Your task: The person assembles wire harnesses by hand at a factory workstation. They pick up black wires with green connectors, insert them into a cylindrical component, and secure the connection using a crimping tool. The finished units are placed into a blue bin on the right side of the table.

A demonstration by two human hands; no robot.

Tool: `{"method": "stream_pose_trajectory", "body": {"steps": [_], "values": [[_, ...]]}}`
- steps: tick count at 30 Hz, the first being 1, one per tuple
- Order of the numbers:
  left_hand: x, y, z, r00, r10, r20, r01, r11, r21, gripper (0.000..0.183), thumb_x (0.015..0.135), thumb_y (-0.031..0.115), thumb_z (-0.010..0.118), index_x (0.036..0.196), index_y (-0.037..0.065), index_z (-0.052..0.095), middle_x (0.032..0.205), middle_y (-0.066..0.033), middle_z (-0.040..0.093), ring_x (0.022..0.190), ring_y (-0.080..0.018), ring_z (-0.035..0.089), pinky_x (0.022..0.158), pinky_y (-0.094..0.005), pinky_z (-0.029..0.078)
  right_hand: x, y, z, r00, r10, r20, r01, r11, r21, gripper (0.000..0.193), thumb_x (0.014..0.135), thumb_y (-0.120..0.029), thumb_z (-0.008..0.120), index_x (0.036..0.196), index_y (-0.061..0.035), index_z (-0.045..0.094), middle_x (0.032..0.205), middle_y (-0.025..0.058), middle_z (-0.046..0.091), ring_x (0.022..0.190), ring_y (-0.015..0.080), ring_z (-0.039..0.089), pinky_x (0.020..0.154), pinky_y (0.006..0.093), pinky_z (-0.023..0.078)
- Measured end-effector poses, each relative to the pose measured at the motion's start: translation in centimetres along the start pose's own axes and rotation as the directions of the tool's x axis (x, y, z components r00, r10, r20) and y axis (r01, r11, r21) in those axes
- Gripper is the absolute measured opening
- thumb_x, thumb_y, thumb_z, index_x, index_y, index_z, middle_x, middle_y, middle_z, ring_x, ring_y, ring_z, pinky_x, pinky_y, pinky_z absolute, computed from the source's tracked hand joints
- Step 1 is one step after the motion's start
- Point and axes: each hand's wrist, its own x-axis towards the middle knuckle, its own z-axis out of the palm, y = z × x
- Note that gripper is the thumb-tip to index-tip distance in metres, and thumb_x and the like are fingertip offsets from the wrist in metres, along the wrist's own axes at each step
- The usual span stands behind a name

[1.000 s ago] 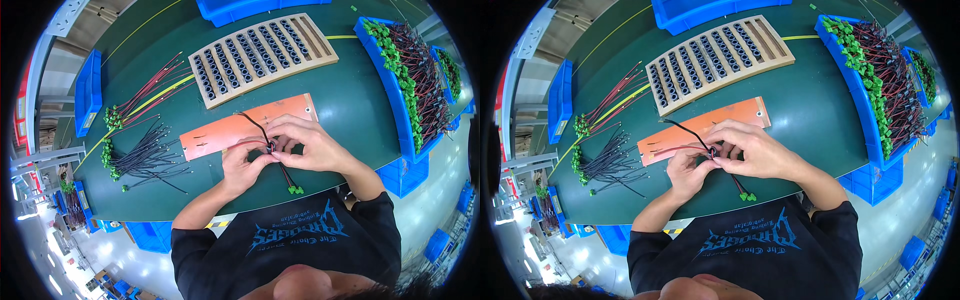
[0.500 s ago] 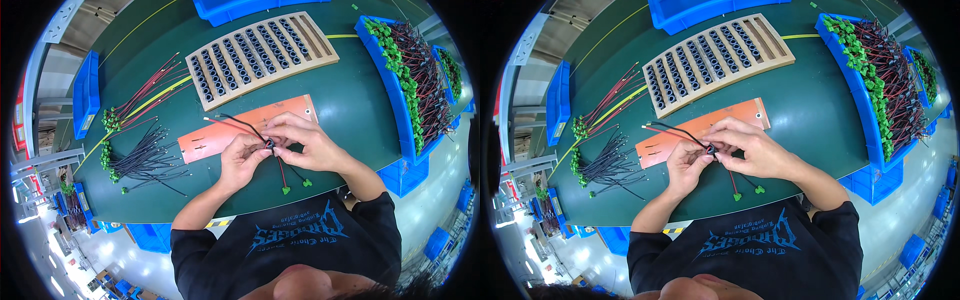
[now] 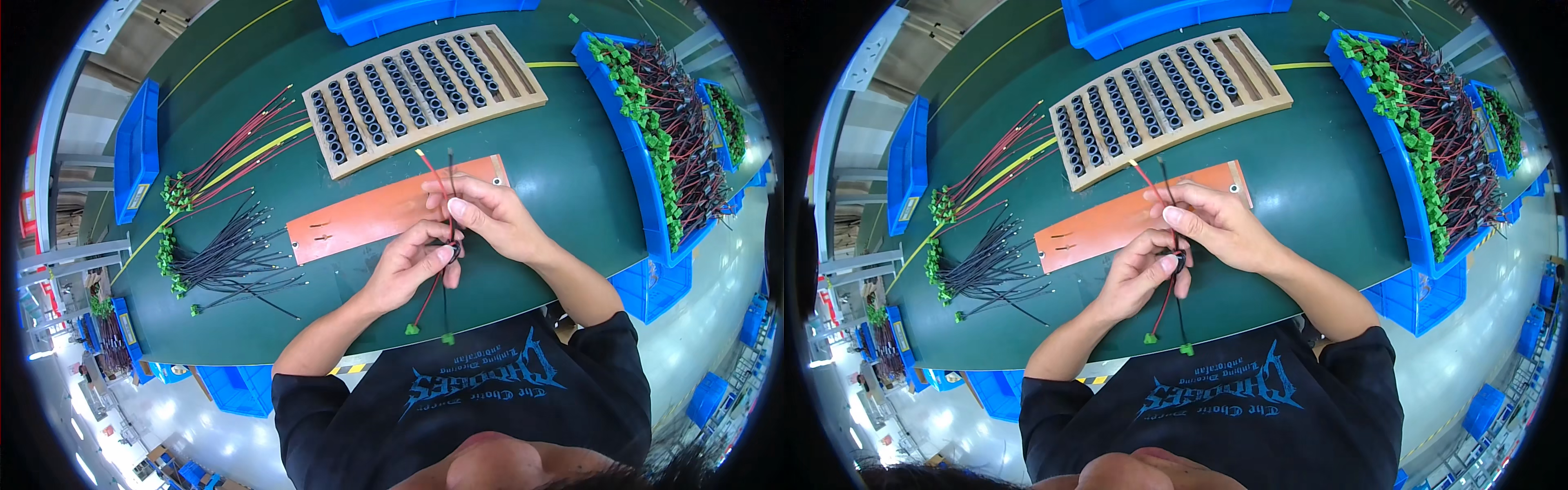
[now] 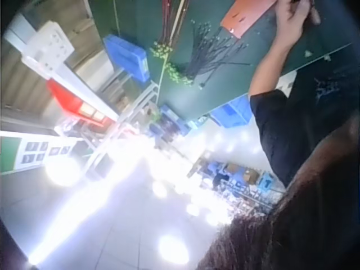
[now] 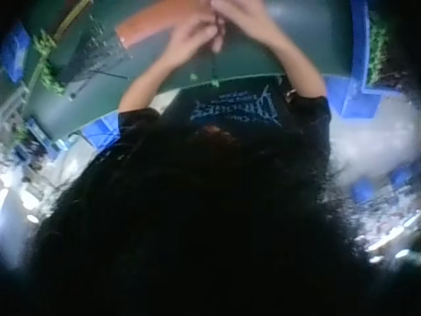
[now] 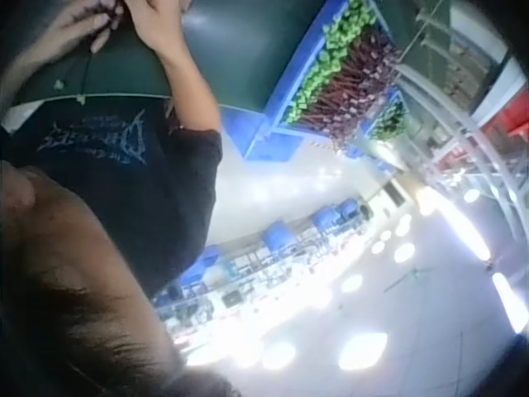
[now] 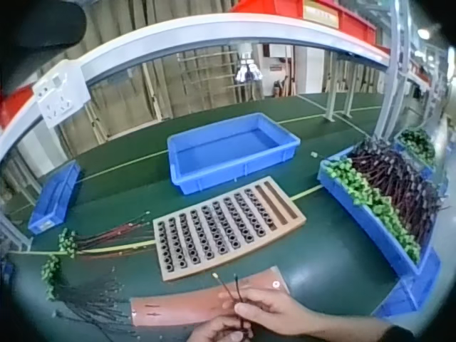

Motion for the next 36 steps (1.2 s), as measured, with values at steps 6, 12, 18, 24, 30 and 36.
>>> {"method": "stream_pose_trajectory", "body": {"steps": [6,12,18,24,30,36], "values": [[0.4,-1.0,0.3,0.999,-0.033,0.01,0.035,0.977,-0.21,0.023,0.111,0.028,0.048,0.119,0.008,0.054,0.103,-0.0143,0.063,0.073,-0.0113,0.044,0.069,-0.026,0.038,0.2,0.2,-0.6,1.0,-0.013,0.015,0.013,0.999,-0.033,0.034,0.108,-0.024,0.057,0.124,0.0033,0.069,0.098,0.0064,0.071,0.086,0.0097,0.065,0.076,0.0264,0.055],[0.5,-0.8,0.8,0.988,-0.123,-0.091,0.109,0.982,-0.154,0.027,0.109,0.029,0.052,0.121,0.005,0.057,0.097,-0.01,0.063,0.071,-0.0114,0.044,0.068,-0.0268,0.038,0.4,0.0,0.3,0.997,-0.034,-0.067,0.036,0.999,0.02,0.032,0.108,-0.024,0.057,0.119,0.0029,0.07,0.097,0.0058,0.07,0.087,0.01,0.066,0.08,0.0261,0.054],[0.4,-1.1,0.6,0.989,-0.041,-0.144,0.024,0.993,-0.117,0.017,0.105,0.016,0.06,0.117,0.004,0.06,0.1,-0.0124,0.067,0.079,-0.0158,0.059,0.074,-0.0295,0.049,1.0,0.5,-0.1,0.998,-0.011,-0.069,0.0,0.987,-0.158,0.032,0.108,-0.025,0.056,0.116,0.0031,0.068,0.097,0.0074,0.071,0.088,0.0112,0.067,0.078,0.0258,0.055],[0.2,-0.9,0.3,0.995,-0.044,-0.085,0.036,0.995,-0.089,0.022,0.102,0.006,0.062,0.123,0.0,0.059,0.106,-0.0155,0.07,0.084,-0.0164,0.067,0.079,-0.0306,0.055,1.5,0.5,-1.0,0.995,0.097,0.016,-0.098,0.967,0.235,0.031,0.109,-0.025,0.054,0.112,0.0017,0.069,0.089,0.0075,0.071,0.067,0.0052,0.052,0.054,0.0207,0.037],[0.2,-0.7,0.4,0.997,-0.017,-0.072,0.02,0.999,0.037,0.058,0.103,0.004,0.06,0.156,0.008,0.038,0.107,-0.0195,0.069,0.085,-0.0211,0.069,0.081,-0.0344,0.057,2.1,0.1,-2.0,0.987,0.045,-0.154,-0.001,0.962,0.273,0.031,0.108,-0.026,0.055,0.11,0.001,0.069,0.087,0.0053,0.07,0.067,0.0053,0.054,0.056,0.0203,0.04],[-0.1,-0.4,1.3,1.0,-0.009,0.005,0.008,0.996,0.088,0.045,0.103,0.003,0.059,0.146,0.004,0.048,0.11,-0.0178,0.07,0.092,-0.0231,0.071,0.085,-0.0351,0.057,3.3,-0.8,-5.6,0.951,-0.029,-0.307,0.074,0.988,0.134,0.032,0.107,-0.029,0.057,0.11,-0.001,0.071,0.087,0.004,0.071,0.072,0.0053,0.058,0.059,0.0196,0.04]]}}
